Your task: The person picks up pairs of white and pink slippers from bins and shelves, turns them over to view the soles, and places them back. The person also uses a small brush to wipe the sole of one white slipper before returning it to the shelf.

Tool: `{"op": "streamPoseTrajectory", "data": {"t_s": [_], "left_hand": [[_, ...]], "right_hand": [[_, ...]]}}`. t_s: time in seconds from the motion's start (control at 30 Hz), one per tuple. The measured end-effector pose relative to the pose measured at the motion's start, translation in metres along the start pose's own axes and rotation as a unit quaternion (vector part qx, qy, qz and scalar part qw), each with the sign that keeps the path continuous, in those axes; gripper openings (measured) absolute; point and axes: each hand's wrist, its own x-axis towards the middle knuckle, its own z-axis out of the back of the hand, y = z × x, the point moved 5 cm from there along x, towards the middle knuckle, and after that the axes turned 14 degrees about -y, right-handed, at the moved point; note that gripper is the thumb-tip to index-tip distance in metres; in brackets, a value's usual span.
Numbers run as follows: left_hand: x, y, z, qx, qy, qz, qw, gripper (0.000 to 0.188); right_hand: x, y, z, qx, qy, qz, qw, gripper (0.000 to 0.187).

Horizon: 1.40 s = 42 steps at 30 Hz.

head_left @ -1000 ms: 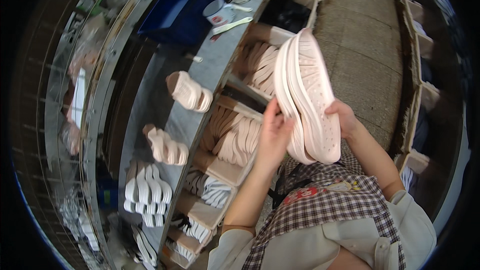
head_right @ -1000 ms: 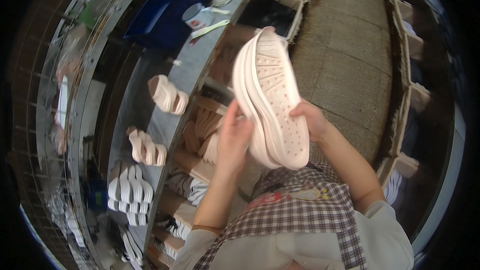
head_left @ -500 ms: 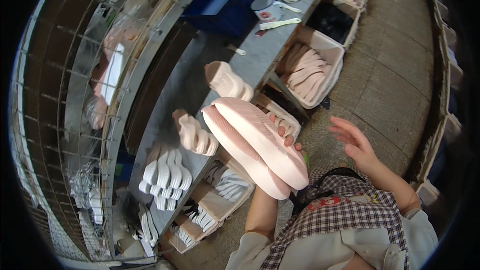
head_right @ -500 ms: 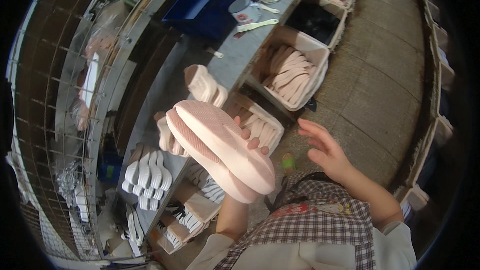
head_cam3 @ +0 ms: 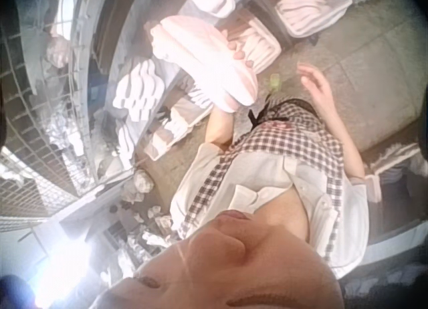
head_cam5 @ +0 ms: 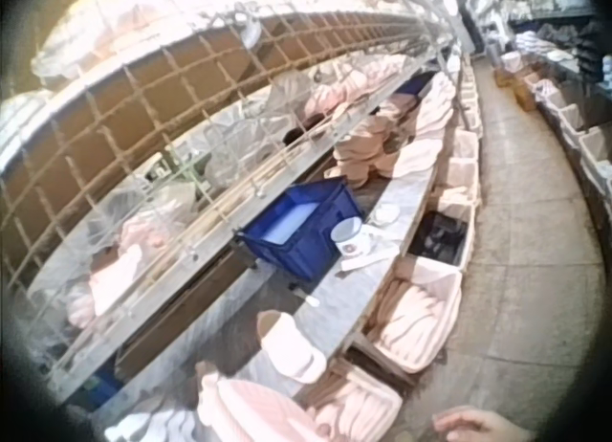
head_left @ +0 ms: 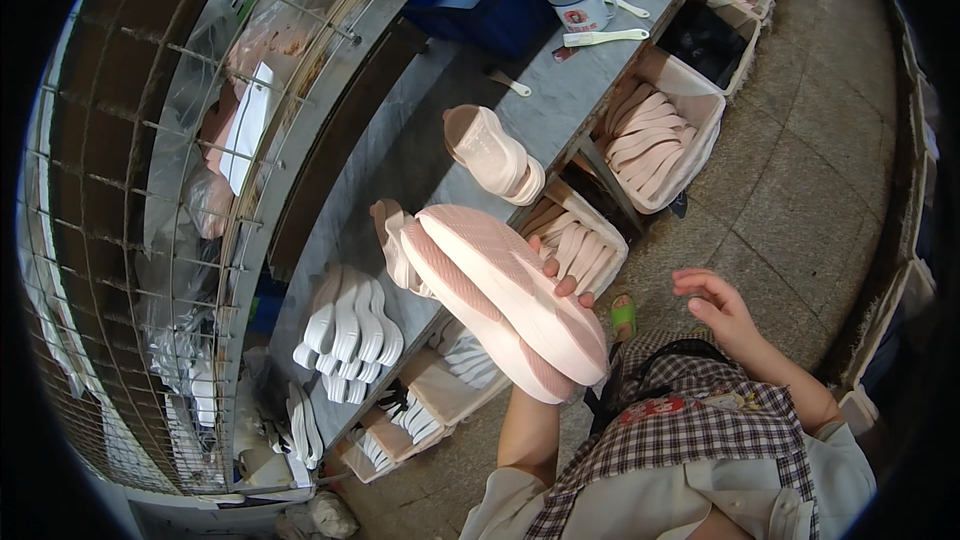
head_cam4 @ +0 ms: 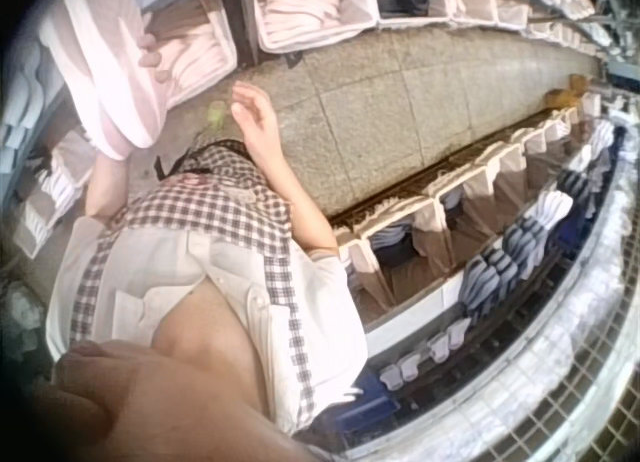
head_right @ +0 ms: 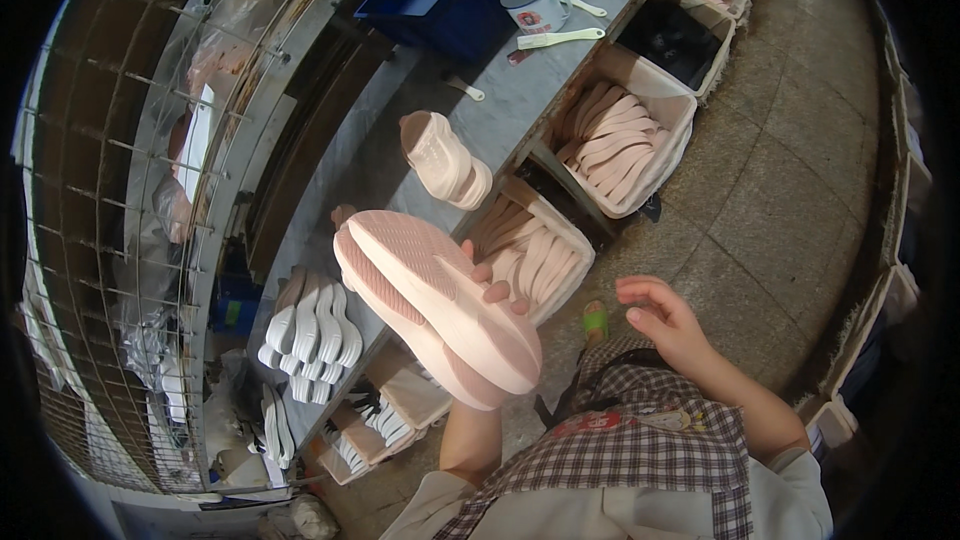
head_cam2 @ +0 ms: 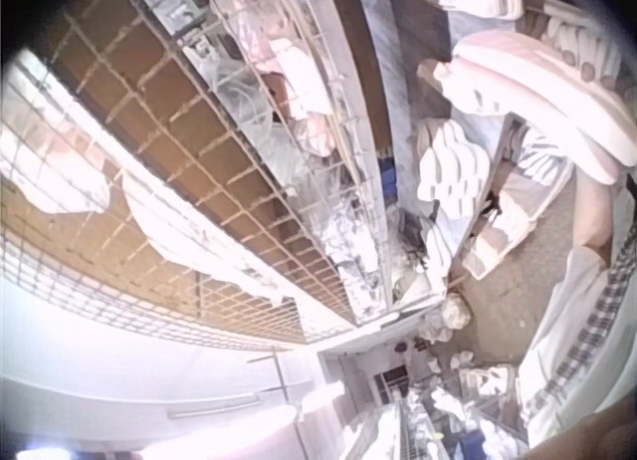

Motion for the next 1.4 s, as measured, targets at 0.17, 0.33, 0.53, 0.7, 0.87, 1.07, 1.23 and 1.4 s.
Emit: {"op": "streamPoseTrajectory", "data": {"t_s": [0.17,0.33,0.53,0.7,0.87,1.07,1.23,1.4], "left_hand": [[0.032,-0.053,0.061,0.092,-0.205,-0.058,0.973,0.051],[0.066,-0.125,0.083,0.168,-0.322,-0.114,0.925,0.044],[0.118,-0.161,0.090,0.202,-0.345,-0.090,0.912,0.040],[0.155,-0.205,0.128,0.297,-0.401,-0.126,0.857,0.044],[0.172,-0.224,0.139,0.385,-0.365,-0.112,0.841,0.044],[0.144,-0.198,0.085,0.592,-0.389,-0.218,0.672,0.071],[0.112,-0.128,-0.006,0.835,-0.272,-0.366,0.307,0.068],[0.126,-0.039,-0.092,0.820,-0.083,-0.467,0.322,0.054]], "right_hand": [[0.012,-0.011,0.001,-0.006,-0.005,-0.013,1.000,0.025],[0.016,-0.025,0.008,0.014,-0.034,-0.035,0.999,0.023],[0.014,-0.034,0.022,0.022,-0.074,-0.051,0.996,0.020],[0.007,-0.037,0.040,0.003,-0.109,-0.049,0.993,0.019],[-0.005,-0.037,0.068,0.007,-0.138,-0.049,0.989,0.019],[-0.026,-0.032,0.124,-0.015,-0.203,-0.053,0.978,0.020],[-0.039,-0.042,0.173,0.043,-0.295,-0.120,0.947,0.019],[-0.020,-0.034,0.199,-0.027,-0.286,-0.093,0.953,0.017]]}}
